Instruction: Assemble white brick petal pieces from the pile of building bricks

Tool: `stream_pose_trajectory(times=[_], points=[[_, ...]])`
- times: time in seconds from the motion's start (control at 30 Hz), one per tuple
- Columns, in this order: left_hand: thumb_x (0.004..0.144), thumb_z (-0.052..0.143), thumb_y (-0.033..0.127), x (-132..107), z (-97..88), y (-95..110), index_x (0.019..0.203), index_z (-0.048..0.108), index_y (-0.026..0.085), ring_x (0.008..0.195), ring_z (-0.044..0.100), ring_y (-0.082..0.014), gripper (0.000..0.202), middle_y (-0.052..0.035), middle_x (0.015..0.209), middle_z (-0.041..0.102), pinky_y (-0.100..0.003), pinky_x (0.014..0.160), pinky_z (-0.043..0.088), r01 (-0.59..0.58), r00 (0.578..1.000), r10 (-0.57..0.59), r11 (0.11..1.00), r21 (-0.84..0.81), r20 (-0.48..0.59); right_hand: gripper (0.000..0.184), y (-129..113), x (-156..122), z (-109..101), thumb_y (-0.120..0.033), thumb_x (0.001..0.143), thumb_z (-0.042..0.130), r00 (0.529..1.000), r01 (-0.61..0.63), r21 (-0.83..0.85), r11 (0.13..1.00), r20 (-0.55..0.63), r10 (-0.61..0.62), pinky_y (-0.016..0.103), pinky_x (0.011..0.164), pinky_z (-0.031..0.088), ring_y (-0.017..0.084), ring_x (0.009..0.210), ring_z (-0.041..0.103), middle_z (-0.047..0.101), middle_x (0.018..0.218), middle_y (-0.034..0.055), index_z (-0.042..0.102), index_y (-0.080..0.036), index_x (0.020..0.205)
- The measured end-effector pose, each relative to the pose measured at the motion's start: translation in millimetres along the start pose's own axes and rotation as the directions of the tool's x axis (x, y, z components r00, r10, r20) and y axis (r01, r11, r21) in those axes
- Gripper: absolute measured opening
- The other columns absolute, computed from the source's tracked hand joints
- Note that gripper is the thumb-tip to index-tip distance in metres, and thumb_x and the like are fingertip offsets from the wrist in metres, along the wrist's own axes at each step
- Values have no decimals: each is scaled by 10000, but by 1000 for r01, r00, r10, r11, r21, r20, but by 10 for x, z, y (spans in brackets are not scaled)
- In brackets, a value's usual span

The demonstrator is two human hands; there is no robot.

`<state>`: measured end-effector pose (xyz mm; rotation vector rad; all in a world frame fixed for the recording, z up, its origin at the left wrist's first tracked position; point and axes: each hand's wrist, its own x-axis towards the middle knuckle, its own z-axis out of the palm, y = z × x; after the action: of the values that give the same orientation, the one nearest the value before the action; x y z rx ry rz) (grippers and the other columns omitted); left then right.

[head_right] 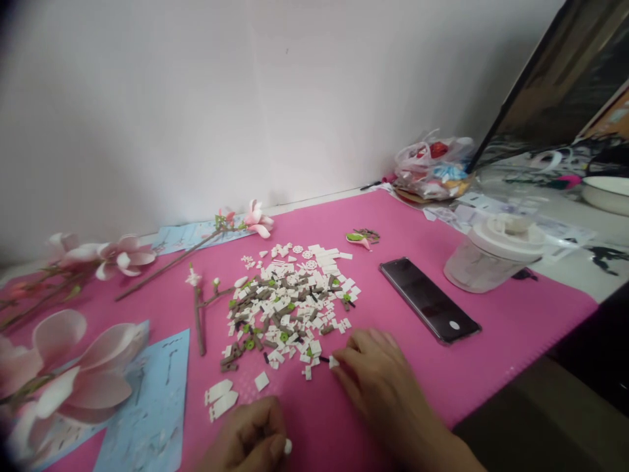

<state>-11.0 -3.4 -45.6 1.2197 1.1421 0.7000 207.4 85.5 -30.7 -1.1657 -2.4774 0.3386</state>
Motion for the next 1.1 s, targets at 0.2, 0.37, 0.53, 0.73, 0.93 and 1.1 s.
stream_pose_trajectory(times=[0.2, 0.37, 0.53, 0.73, 0.93, 1.1], points=[[815, 558, 507, 13, 28, -83, 692, 432, 205, 530, 323, -109, 349, 40, 589, 403, -247, 487, 210, -3, 1000, 5, 990, -139, 10, 167, 9, 170, -52, -167, 918, 521, 999, 40, -6, 999, -12, -40, 365, 719, 341, 230, 788, 480, 561, 798, 60, 682, -192, 885], [812, 571, 496, 21, 34, -45, 679, 434, 203, 529, 326, -103, 350, 48, 580, 396, -245, 488, 212, -9, 1000, 9, 988, -153, 1, 213, -73, 440, -44, -118, 905, 534, 992, 119, -57, 991, 50, -116, 327, 672, 307, 200, 749, 457, 548, 752, 40, 673, -192, 762], [787, 600, 533, 36, 42, -36, 677, 454, 195, 519, 332, -99, 384, 47, 567, 411, -244, 481, 212, 17, 1000, -21, 987, -162, -19, 251, -130, 641, -12, -111, 906, 548, 981, 138, -124, 983, 154, -118, 312, 675, 305, 183, 752, 470, 559, 746, 37, 671, -180, 699], [754, 621, 619, 53, 61, -67, 682, 478, 188, 511, 326, -95, 460, 51, 558, 411, -241, 474, 207, 12, 1000, -16, 976, -217, -17, 236, -143, 722, -26, -126, 894, 566, 978, 145, -148, 978, 172, -119, 307, 659, 299, 175, 724, 468, 566, 741, 42, 682, -171, 694], [746, 619, 639, 51, 56, -63, 701, 507, 176, 519, 345, -98, 479, 37, 571, 439, -245, 481, 215, 12, 1000, -15, 968, -251, -11, 214, -258, 761, 54, -124, 905, 535, 962, 228, -72, 971, 173, -213, 325, 691, 299, 191, 753, 475, 565, 755, 40, 716, -208, 829], [740, 633, 629, 50, 40, -33, 672, 500, 176, 515, 336, -93, 477, 37, 565, 431, -243, 474, 205, -8, 1000, 2, 970, -242, -24, 193, -232, 818, 78, -129, 896, 551, 960, 213, -99, 972, 206, -189, 324, 685, 293, 197, 764, 479, 578, 784, 42, 718, -223, 874]])
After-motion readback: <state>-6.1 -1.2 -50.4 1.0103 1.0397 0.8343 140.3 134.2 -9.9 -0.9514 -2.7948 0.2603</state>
